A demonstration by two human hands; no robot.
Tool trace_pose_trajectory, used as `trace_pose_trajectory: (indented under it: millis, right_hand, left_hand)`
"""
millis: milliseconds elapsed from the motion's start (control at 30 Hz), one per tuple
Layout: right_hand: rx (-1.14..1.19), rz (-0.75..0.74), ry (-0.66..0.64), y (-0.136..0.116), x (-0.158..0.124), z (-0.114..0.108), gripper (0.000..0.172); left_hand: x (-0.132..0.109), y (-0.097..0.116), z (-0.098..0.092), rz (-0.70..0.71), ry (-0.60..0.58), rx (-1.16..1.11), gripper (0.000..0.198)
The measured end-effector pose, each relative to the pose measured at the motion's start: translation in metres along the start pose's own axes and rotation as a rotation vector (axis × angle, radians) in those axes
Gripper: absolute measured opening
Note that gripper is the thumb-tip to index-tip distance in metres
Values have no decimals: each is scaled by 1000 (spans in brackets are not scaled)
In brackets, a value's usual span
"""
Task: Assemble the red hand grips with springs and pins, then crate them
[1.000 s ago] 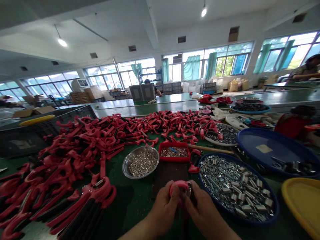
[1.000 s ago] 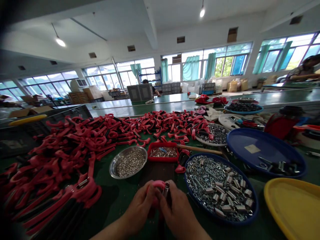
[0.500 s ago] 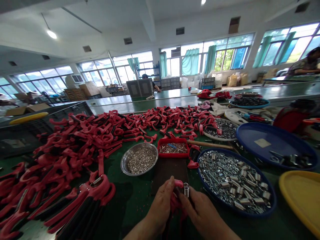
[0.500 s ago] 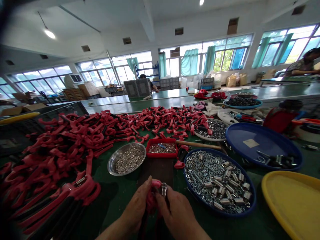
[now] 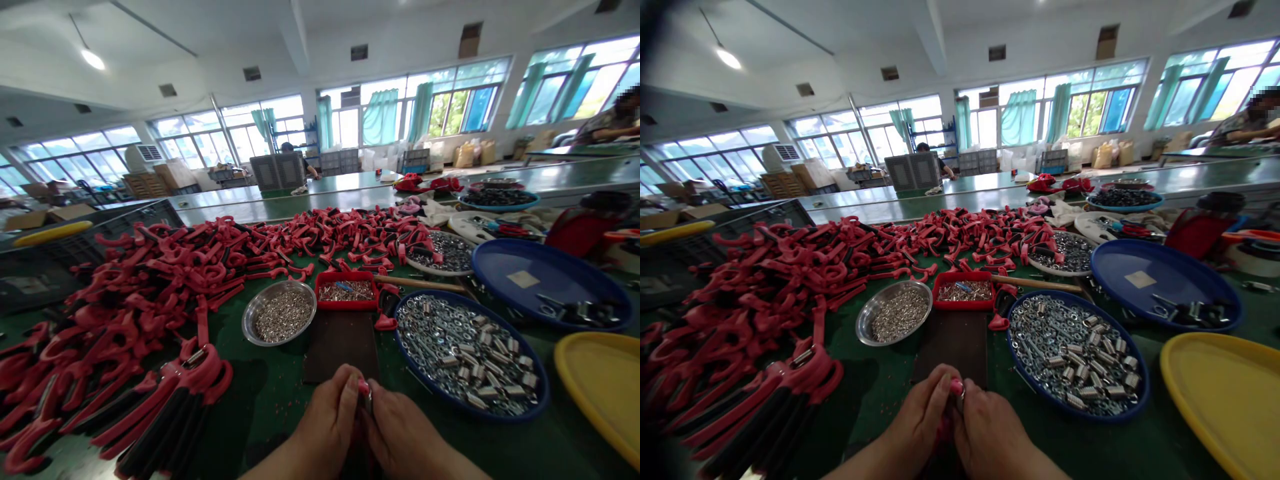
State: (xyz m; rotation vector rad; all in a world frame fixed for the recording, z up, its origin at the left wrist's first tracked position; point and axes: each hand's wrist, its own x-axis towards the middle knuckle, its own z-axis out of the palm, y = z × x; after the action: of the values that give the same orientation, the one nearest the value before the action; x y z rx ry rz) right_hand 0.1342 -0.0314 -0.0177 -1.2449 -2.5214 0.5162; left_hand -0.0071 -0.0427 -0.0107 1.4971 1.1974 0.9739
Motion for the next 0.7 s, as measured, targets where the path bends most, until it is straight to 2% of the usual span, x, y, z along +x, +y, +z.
trace_pose_trajectory:
  millis: [100,167,267,367,433,533,600,633,700]
  right_hand:
    - [-34,73,-97,-4,3,-8,41]
    - [81,76,-82,-3,8,-13,37]
    - [532,101,-31,5,20,-16,30]
    - [962,267,-17,13,37,-14,37]
    - [1233,370,33,17,49,-11,36]
    - [1551,478,153,19,59,-2,34]
    - [1530,504,200,20,61,4,35]
    - [1407,484,184,21,60,4,37]
    - [994,383,83,30,59,-1,43]
  left_hand:
    - [0,-2,3,16,11,65,38]
    - [7,-3,2,28,14,74,38]
    - [25,3,-11,8,-8,149,44]
    - [40,15,-30,-5,-9,401,56]
    - [45,23,-36,38,4,623,76]
    - [46,22,-29,94,53,865,110]
    - [48,15,-22,85,109,948,110]
    - [50,10,-20,74,132,972,107]
    - [55,1,-22,79,126,996,104]
